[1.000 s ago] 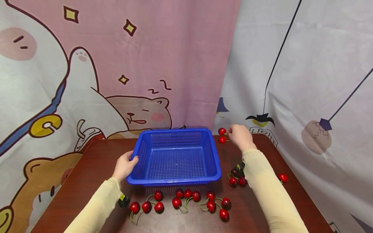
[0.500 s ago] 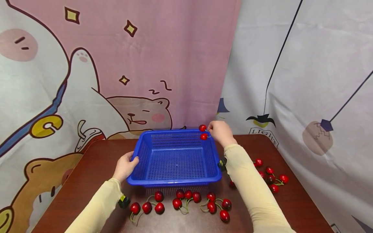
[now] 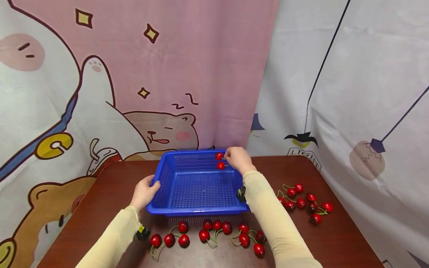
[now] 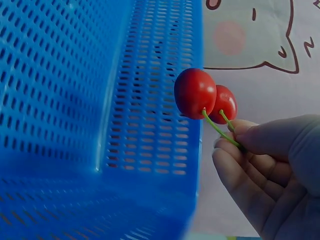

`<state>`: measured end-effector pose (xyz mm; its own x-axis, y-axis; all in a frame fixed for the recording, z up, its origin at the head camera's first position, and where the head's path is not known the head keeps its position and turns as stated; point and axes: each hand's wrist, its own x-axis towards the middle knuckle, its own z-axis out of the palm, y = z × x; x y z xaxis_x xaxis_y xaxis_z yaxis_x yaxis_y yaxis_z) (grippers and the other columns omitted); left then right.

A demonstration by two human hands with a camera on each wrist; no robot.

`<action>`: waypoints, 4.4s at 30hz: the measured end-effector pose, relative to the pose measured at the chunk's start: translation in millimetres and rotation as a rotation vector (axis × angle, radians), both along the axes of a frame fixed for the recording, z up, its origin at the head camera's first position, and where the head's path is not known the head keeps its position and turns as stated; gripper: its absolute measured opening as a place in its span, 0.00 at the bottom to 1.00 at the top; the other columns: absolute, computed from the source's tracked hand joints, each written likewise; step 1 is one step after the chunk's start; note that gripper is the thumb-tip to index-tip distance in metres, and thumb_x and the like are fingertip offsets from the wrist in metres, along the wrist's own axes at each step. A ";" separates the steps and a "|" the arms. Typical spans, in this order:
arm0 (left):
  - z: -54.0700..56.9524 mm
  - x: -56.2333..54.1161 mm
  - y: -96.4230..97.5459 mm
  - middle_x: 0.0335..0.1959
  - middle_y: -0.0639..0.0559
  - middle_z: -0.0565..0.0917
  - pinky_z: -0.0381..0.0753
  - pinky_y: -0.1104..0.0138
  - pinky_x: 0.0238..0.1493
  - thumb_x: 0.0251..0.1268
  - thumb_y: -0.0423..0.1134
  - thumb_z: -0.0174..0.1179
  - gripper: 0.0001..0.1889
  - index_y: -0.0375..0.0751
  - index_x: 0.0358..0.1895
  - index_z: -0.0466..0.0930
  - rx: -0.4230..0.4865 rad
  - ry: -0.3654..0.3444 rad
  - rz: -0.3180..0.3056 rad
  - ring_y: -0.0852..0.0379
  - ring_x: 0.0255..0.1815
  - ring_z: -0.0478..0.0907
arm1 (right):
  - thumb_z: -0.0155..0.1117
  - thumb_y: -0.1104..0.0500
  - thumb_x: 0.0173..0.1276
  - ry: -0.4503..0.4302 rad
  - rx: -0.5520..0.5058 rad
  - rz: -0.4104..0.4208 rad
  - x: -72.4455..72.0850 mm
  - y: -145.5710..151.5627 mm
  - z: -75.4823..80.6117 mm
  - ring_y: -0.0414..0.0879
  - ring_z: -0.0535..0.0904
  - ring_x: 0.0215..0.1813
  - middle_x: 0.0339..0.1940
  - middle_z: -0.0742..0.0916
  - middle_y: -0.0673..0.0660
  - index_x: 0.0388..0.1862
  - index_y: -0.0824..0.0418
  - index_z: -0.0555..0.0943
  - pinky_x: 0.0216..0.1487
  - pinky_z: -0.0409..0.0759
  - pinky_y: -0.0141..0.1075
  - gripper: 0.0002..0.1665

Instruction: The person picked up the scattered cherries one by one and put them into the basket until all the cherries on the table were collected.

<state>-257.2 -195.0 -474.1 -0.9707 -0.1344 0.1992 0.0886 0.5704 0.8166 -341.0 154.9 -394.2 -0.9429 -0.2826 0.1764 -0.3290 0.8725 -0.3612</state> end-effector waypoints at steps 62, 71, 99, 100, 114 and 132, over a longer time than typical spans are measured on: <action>0.2 -0.2 -1.1 0.48 0.30 0.83 0.81 0.48 0.50 0.67 0.35 0.55 0.23 0.23 0.61 0.73 -0.027 -0.063 -0.011 0.40 0.46 0.83 | 0.69 0.57 0.65 -0.172 0.017 0.065 -12.0 -14.3 -27.7 0.53 0.82 0.49 0.46 0.87 0.58 0.49 0.63 0.84 0.54 0.79 0.47 0.16; 2.3 0.3 -0.6 0.47 0.31 0.84 0.81 0.49 0.49 0.68 0.35 0.55 0.22 0.23 0.61 0.74 -0.016 -0.064 -0.016 0.41 0.45 0.83 | 0.67 0.56 0.67 -0.160 -0.086 0.126 -7.4 3.3 2.5 0.56 0.81 0.57 0.54 0.85 0.63 0.58 0.68 0.79 0.59 0.76 0.48 0.24; -2.2 -0.4 -2.6 0.48 0.31 0.84 0.81 0.49 0.50 0.68 0.36 0.56 0.23 0.24 0.61 0.73 -0.021 -0.066 -0.014 0.41 0.46 0.83 | 0.65 0.50 0.70 -0.272 -0.169 0.057 20.1 129.7 13.6 0.66 0.71 0.66 0.66 0.75 0.72 0.71 0.70 0.67 0.63 0.69 0.60 0.39; -2.0 0.0 -2.5 0.48 0.31 0.83 0.81 0.49 0.50 0.68 0.36 0.56 0.23 0.24 0.62 0.73 -0.019 -0.068 -0.014 0.41 0.46 0.83 | 0.65 0.49 0.69 -0.275 -0.154 0.054 21.2 134.0 10.4 0.67 0.70 0.66 0.66 0.75 0.72 0.71 0.71 0.67 0.63 0.69 0.60 0.39; 1.1 1.0 -0.9 0.49 0.31 0.83 0.81 0.49 0.50 0.68 0.36 0.55 0.23 0.24 0.62 0.73 -0.010 -0.071 -0.013 0.41 0.47 0.83 | 0.69 0.55 0.64 -0.318 -0.049 0.026 38.3 171.4 -28.1 0.68 0.75 0.60 0.60 0.79 0.73 0.62 0.71 0.76 0.56 0.75 0.59 0.32; 0.9 1.0 0.2 0.49 0.31 0.83 0.81 0.49 0.50 0.67 0.35 0.55 0.23 0.23 0.61 0.73 -0.003 -0.062 -0.013 0.41 0.46 0.82 | 0.68 0.67 0.61 -0.394 0.014 0.007 48.5 182.1 -60.0 0.64 0.79 0.52 0.50 0.83 0.69 0.54 0.71 0.81 0.52 0.79 0.57 0.21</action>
<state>-256.2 -194.8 -473.2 -0.9828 -0.1215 0.1393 0.0454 0.5719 0.8191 -292.4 337.0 -454.2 -0.9358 -0.2886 -0.2025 -0.1732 0.8766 -0.4490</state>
